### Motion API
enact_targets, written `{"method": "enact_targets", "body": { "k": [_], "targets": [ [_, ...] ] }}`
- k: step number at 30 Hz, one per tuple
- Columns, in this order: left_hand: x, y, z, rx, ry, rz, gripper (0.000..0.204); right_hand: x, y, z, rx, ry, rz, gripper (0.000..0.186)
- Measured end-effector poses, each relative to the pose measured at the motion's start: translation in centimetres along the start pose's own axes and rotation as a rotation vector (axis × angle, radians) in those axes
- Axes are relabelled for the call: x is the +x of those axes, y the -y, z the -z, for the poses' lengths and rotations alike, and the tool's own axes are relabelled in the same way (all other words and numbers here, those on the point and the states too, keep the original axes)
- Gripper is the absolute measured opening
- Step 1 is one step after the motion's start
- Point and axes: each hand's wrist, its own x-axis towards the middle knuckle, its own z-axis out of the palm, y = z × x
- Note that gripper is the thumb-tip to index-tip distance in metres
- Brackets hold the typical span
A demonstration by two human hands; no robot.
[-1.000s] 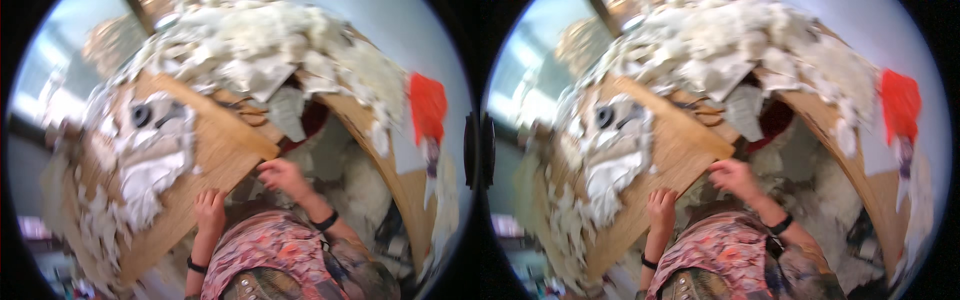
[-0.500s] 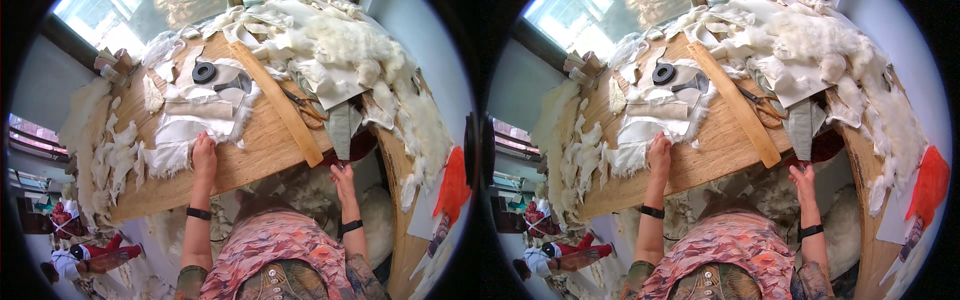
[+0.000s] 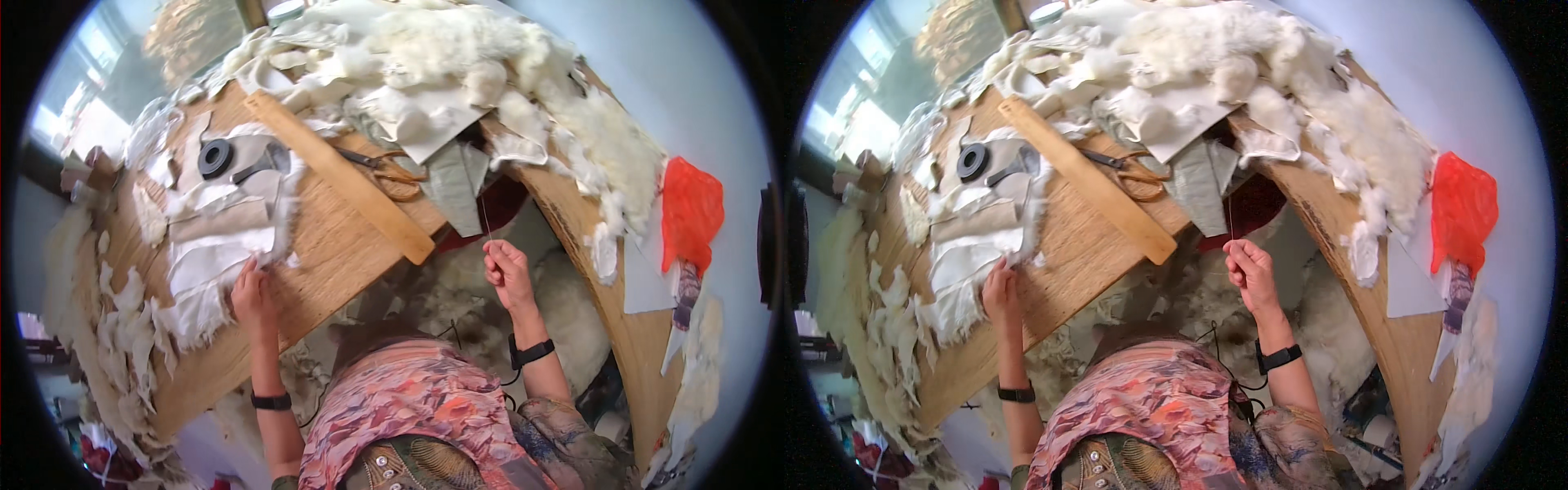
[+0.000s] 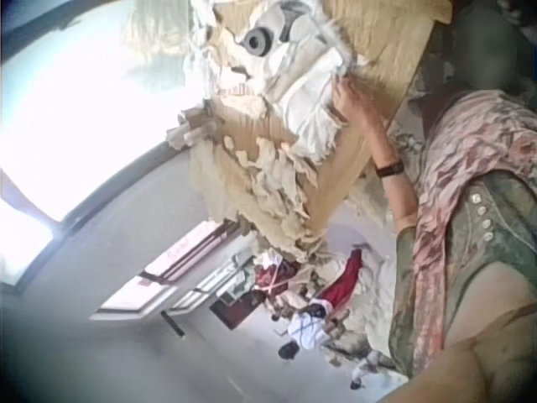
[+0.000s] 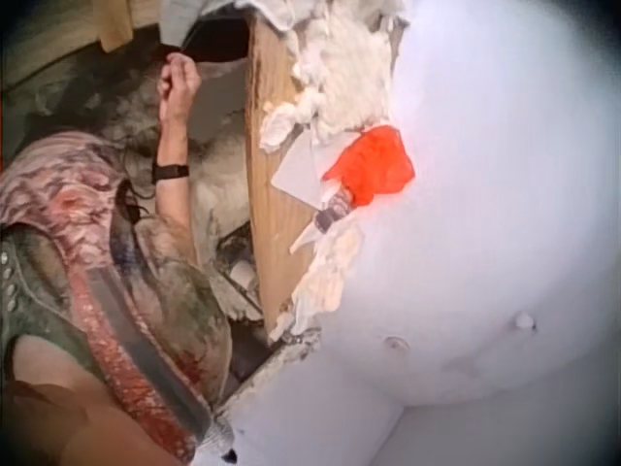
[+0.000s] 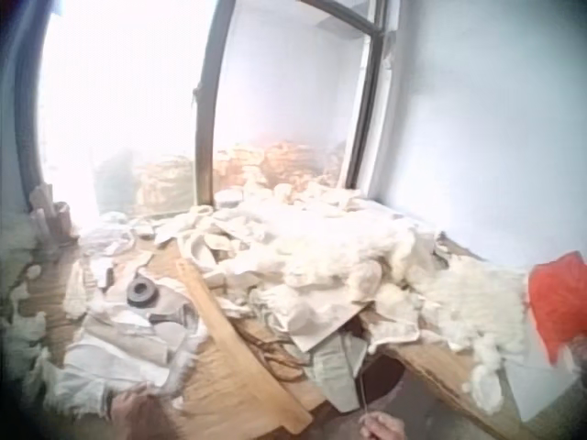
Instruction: The recorder is hand-sewing pieces of white fur together and trimming them using a leather knife.
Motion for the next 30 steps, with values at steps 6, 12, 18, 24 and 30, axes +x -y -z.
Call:
{"method": "enact_targets", "body": {
  "k": [6,12,18,24,30],
  "targets": [
    [-4.2,-3.3,1.8,-0.298,0.068,0.224,0.004,0.8,5.9,-4.1,0.022,-0.01,0.257,0.013],
    [-6.1,-9.1,-0.6,-1.205,0.337,0.462,0.021,-1.4,4.4,-12.4,-0.623,0.311,0.12,0.015],
    [-9.7,-10.6,2.9,-1.303,0.082,0.569,0.008,-2.5,-3.4,-20.4,-0.444,0.693,-0.064,0.014],
    [-13.5,-10.4,8.1,-1.442,-0.373,0.755,0.008,-4.7,-8.1,-26.1,-0.487,1.0,-0.259,0.01],
    [-13.9,-8.6,10.3,-1.392,-0.382,0.705,0.041,-6.4,-11.8,-28.0,-0.444,1.056,-0.469,0.01]
  ]
}}
